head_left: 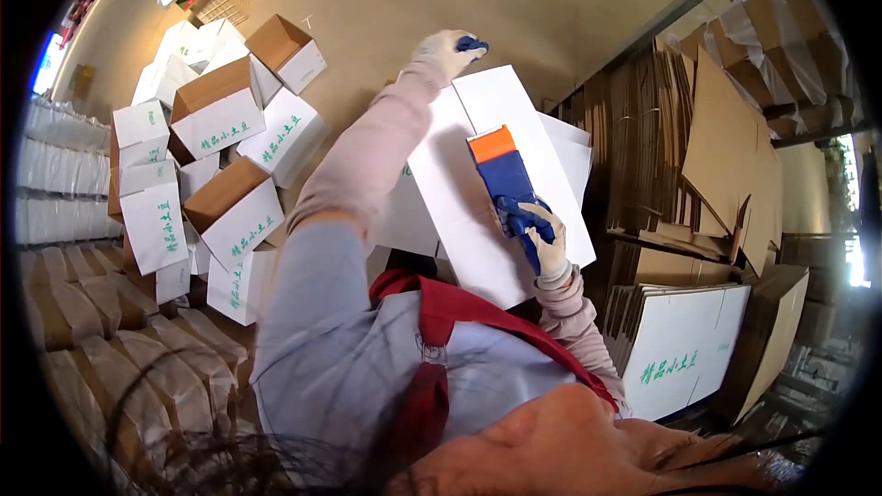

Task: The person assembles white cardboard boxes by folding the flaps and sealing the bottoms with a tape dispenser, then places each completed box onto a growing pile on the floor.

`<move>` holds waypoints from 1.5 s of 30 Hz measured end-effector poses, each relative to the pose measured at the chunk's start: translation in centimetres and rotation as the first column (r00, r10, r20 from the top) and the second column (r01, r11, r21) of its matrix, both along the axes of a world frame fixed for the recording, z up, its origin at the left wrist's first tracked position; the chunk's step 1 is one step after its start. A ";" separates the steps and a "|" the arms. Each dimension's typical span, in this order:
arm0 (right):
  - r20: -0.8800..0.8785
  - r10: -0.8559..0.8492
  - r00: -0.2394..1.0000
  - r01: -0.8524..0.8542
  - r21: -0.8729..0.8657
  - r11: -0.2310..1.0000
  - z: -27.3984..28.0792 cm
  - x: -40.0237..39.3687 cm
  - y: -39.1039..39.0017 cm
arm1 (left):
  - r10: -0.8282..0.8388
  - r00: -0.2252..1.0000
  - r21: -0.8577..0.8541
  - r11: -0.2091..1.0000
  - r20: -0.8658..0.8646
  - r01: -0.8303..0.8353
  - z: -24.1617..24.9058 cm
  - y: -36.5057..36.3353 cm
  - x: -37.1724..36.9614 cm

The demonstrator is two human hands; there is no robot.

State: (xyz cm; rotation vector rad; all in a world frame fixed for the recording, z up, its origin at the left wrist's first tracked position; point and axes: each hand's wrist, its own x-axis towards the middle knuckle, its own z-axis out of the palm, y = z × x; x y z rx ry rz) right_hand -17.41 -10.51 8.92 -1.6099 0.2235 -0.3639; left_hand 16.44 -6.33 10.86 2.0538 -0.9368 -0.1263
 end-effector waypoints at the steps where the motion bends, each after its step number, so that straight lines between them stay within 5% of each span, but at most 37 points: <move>1: 0.000 0.007 1.000 -0.007 -0.040 0.999 0.3 0.1 -0.1 | -0.007 1.000 -0.003 1.000 0.007 0.007 1.0 1.0 0.2; 3: 0.014 0.013 1.000 -0.013 -0.028 1.000 0.5 0.0 -0.2 | -0.090 0.782 0.205 0.941 -0.616 0.269 4.3 4.2 -2.1; 5: 0.005 0.005 1.000 -0.005 0.036 0.999 0.2 0.3 -0.1 | -0.068 0.359 0.072 0.929 -0.931 0.363 4.5 5.6 -4.7; 7: 0.009 0.023 1.000 -0.023 0.049 0.999 0.9 0.3 0.0 | -0.281 0.524 0.143 0.765 -0.804 0.628 5.8 6.5 -7.1; 8: 0.002 0.046 0.999 -0.046 0.057 0.997 1.2 0.1 0.0 | -0.338 0.677 0.232 0.762 -0.654 0.604 7.5 6.6 -8.0; 11: -0.002 0.087 0.996 -0.086 0.113 0.990 1.3 0.0 -0.3 | -0.364 0.651 0.039 0.854 -0.666 0.518 5.8 7.2 -8.2; 12: 0.002 0.089 0.996 -0.089 0.108 0.990 1.3 0.0 -0.4 | -0.338 0.443 -0.124 0.887 -0.830 0.444 5.3 7.4 -8.2; 13: 0.005 0.093 0.996 -0.093 0.138 0.986 1.4 -0.1 -0.5 | -0.293 0.448 -0.110 0.914 -0.845 0.390 4.9 7.9 -8.7; 15: 0.008 0.101 0.995 -0.101 0.205 0.974 1.4 -0.2 -0.5 | -0.320 0.104 -0.310 0.946 -0.942 0.095 0.9 8.2 -9.5; 16: 0.012 0.128 0.992 -0.127 0.226 0.966 2.6 0.3 -0.6 | -0.388 0.120 -0.374 0.919 -0.914 0.125 -0.6 8.2 -8.7; 17: 0.011 0.130 0.991 -0.129 0.228 0.965 3.7 1.1 -0.5 | -0.189 0.484 -0.081 0.969 -0.854 0.235 0.2 6.9 -7.7; 18: -0.029 0.050 0.998 -0.045 0.157 0.987 4.7 2.0 -0.2 | -0.256 0.934 0.124 0.948 -0.248 0.293 -1.0 6.3 -6.3; 19: -0.066 -0.035 0.997 0.040 0.083 0.996 5.5 2.8 -0.2 | -0.278 0.944 0.179 0.934 -0.176 0.309 -0.1 5.4 -4.1; 20: -0.097 -0.016 0.995 0.024 0.080 0.997 5.9 3.7 -0.7 | -0.210 0.974 0.281 0.943 0.089 0.178 1.4 4.6 -2.1; 23: -0.081 0.018 0.997 -0.010 0.093 0.996 6.1 5.3 -1.3 | -0.058 0.997 0.493 0.867 -0.051 0.076 -0.7 2.4 3.8; 25: -0.107 0.037 0.994 -0.024 0.122 0.992 6.1 5.3 -1.3 | -0.067 0.976 0.751 0.628 -0.208 0.203 -4.6 1.0 3.8; 27: -0.108 0.044 0.993 -0.027 0.153 0.988 6.0 5.6 -1.1 | -0.096 0.964 0.797 0.544 -0.250 0.261 -2.9 1.7 4.1; 29: -0.088 0.032 0.996 -0.018 0.152 0.988 5.9 5.4 -0.9 | -0.493 0.869 0.978 0.162 -0.033 0.128 -3.6 3.5 5.2; 30: -0.088 0.036 0.996 -0.021 0.161 0.987 5.8 5.6 -0.8 | -0.498 0.867 0.981 0.159 -0.017 0.111 -3.2 2.8 5.2; 32: -0.052 0.010 0.999 -0.002 0.157 0.988 5.0 5.9 -0.9 | 0.034 0.999 0.616 0.786 0.029 -0.045 -2.8 0.4 3.7; 34: -0.049 -0.026 0.998 0.032 0.127 0.991 4.6 4.4 -0.7 | -0.009 0.999 0.613 0.790 0.036 -0.015 -0.5 -1.6 -2.8; 35: -0.067 -0.014 0.998 0.010 -0.061 0.998 6.3 2.8 -0.6 | -0.027 0.999 0.595 0.804 0.046 -0.005 0.3 -1.7 -5.9; 37: -0.208 -0.054 0.977 0.046 -0.045 0.998 6.0 -4.5 -0.5 | 0.004 0.996 0.634 0.771 0.091 -0.061 0.1 -2.3 -6.3; 39: -0.143 -0.012 0.990 0.015 0.026 1.000 6.1 -14.3 -0.8 | 0.015 0.993 0.600 0.796 0.113 -0.080 -2.3 -2.5 -4.9; 41: -0.466 -0.060 0.883 -0.047 -0.215 0.976 5.6 -24.9 0.0 | -0.011 0.994 0.607 0.792 0.110 -0.058 -2.1 -2.6 -4.9; 43: -0.521 -0.192 0.831 0.151 -0.121 0.981 4.1 -32.1 2.8 | 0.024 0.991 0.614 0.783 0.130 -0.099 -1.5 -2.8 -5.0; 45: -0.585 -0.224 0.780 0.105 -0.230 0.967 3.5 -30.0 4.5 | 0.052 0.989 0.611 0.781 0.137 -0.126 -1.2 -2.8 -5.6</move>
